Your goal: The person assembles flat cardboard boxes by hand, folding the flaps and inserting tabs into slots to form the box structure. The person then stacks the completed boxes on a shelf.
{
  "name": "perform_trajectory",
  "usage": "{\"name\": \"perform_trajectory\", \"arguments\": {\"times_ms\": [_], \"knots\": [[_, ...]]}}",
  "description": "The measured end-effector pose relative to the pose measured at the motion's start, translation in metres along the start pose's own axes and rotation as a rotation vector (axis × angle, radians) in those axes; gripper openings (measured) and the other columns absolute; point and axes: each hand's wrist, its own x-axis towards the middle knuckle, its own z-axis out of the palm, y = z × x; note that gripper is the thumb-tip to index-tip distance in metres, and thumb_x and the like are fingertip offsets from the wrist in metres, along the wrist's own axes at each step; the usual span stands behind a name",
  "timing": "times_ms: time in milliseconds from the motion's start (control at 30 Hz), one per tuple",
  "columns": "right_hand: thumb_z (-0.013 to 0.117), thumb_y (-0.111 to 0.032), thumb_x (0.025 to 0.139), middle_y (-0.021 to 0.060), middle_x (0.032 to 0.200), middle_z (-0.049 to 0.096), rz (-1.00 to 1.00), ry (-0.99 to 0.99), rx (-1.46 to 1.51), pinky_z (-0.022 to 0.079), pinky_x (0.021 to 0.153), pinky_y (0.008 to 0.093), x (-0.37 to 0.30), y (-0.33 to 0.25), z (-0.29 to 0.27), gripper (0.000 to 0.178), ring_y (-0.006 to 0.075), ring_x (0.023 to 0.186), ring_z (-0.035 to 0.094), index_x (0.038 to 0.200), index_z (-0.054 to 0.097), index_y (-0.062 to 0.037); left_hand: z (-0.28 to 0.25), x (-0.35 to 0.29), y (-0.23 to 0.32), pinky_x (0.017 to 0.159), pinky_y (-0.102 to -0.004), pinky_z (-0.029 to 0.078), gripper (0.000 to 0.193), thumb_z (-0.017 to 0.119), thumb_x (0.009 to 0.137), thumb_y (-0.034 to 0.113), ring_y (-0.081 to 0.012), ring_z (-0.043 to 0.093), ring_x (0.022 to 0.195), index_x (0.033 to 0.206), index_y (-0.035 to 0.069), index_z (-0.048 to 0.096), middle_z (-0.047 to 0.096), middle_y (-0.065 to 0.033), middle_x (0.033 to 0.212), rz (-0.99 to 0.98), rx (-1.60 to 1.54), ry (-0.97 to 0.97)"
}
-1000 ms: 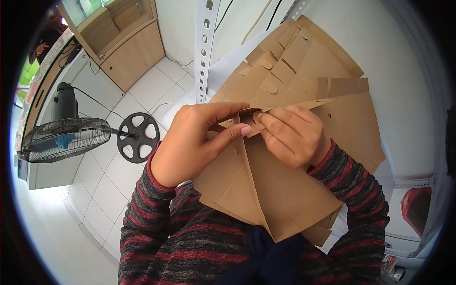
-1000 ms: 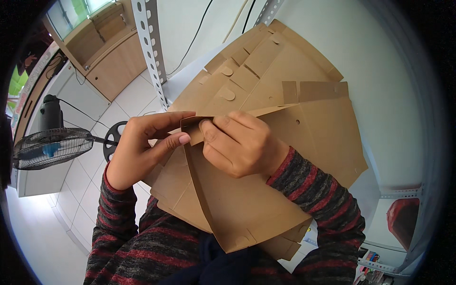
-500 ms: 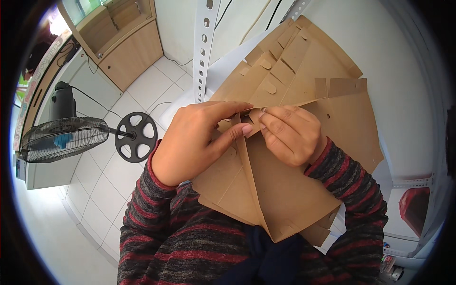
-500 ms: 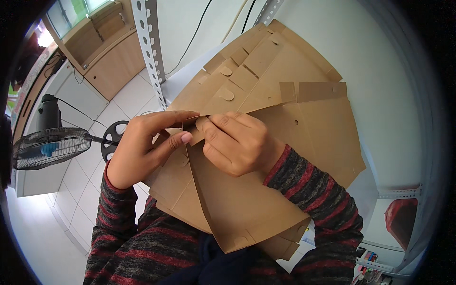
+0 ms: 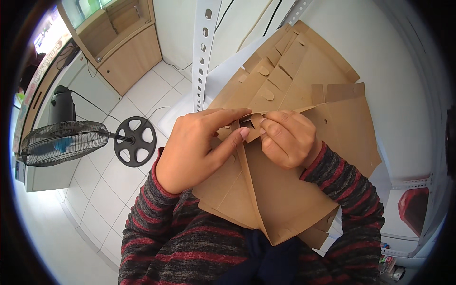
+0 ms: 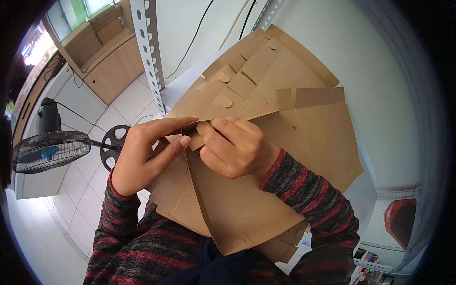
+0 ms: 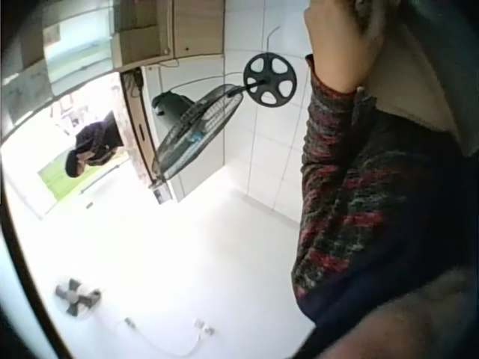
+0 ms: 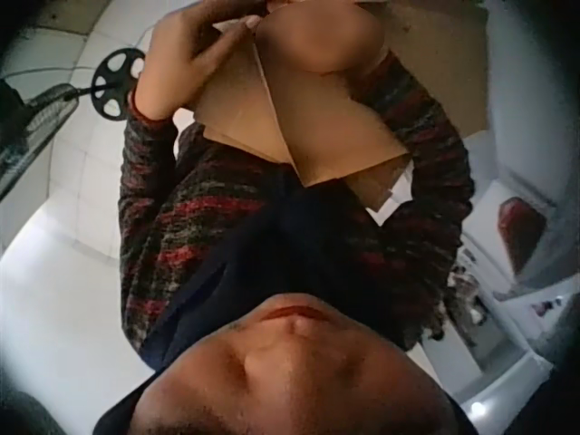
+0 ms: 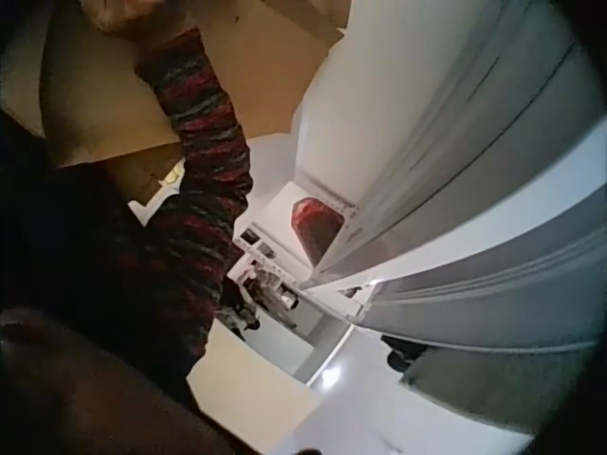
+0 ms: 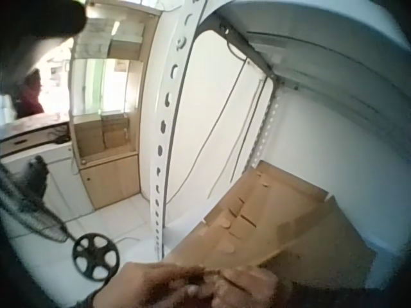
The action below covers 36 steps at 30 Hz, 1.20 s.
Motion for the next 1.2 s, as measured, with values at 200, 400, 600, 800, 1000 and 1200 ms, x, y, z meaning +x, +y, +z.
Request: {"name": "perform_trajectory", "arguments": {"times_ms": [200, 400, 600, 800, 1000, 1200], "knots": [[0.062, -0.009, 0.064, 0.0100, 0.079, 0.061, -0.001, 0.010, 0.009, 0.051, 0.054, 0.0309, -0.004, -0.001, 0.004, 0.014, 0.0223, 0.072, 0.062, 0.062, 0.048, -0.0069, 0.000, 0.002, -0.001, 0.069, -0.0288, 0.053, 0.028, 0.060, 0.088, 0.008, -0.0232, 0.069, 0.080, 0.114, 0.000, 0.066, 0.071, -0.0171, 0.095, -0.073, -0.035, -0.029], [0.062, -0.007, 0.064, 0.0102, 0.078, 0.060, 0.005, -0.010, 0.006, 0.052, 0.054, 0.0309, -0.002, 0.000, 0.002, 0.014, 0.0232, 0.073, 0.063, 0.062, 0.049, -0.0062, 0.006, 0.007, -0.011, 0.070, -0.0291, 0.052, 0.027, 0.058, 0.087, 0.004, -0.0212, 0.066, 0.075, 0.111, -0.003, 0.067, 0.070, -0.0170, 0.094, 0.078, -0.093, 0.067], [0.062, -0.006, 0.065, 0.0134, 0.082, 0.062, 0.047, -0.018, 0.037, 0.052, 0.053, 0.0312, -0.002, 0.002, 0.000, 0.013, 0.0246, 0.075, 0.064, 0.064, 0.049, -0.0033, 0.001, 0.011, -0.007, 0.070, -0.0307, 0.052, 0.029, 0.057, 0.085, 0.003, -0.0228, 0.065, 0.075, 0.112, -0.003, 0.067, 0.068, -0.0151, 0.088, 0.014, -0.133, -0.020], [0.063, -0.002, 0.069, 0.0159, 0.085, 0.063, 0.100, -0.021, 0.074, 0.053, 0.054, 0.0321, -0.002, -0.001, 0.000, 0.012, 0.0257, 0.074, 0.065, 0.067, 0.051, -0.0008, 0.000, 0.012, -0.012, 0.069, -0.0307, 0.052, 0.030, 0.057, 0.085, 0.003, -0.0243, 0.065, 0.078, 0.114, -0.002, 0.066, 0.068, -0.0153, 0.090, 0.085, -0.097, -0.016], [0.064, 0.001, 0.072, 0.0165, 0.084, 0.063, 0.128, -0.009, 0.097, 0.055, 0.057, 0.0335, -0.002, 0.001, 0.001, 0.010, 0.0263, 0.074, 0.066, 0.070, 0.055, 0.0015, -0.004, 0.013, -0.018, 0.071, -0.0316, 0.053, 0.034, 0.058, 0.085, 0.004, -0.0249, 0.066, 0.079, 0.118, -0.002, 0.065, 0.069, -0.0172, 0.094, 0.170, -0.050, -0.057], [0.066, -0.001, 0.071, 0.0130, 0.085, 0.064, 0.138, -0.005, 0.045, 0.056, 0.063, 0.0342, 0.001, 0.004, -0.003, 0.007, 0.0258, 0.079, 0.066, 0.075, 0.061, 0.0024, -0.003, 0.011, -0.016, 0.074, -0.0314, 0.053, 0.034, 0.058, 0.085, 0.002, -0.0264, 0.068, 0.080, 0.118, -0.002, 0.065, 0.070, -0.0194, 0.098, 0.122, -0.152, -0.028]]}}
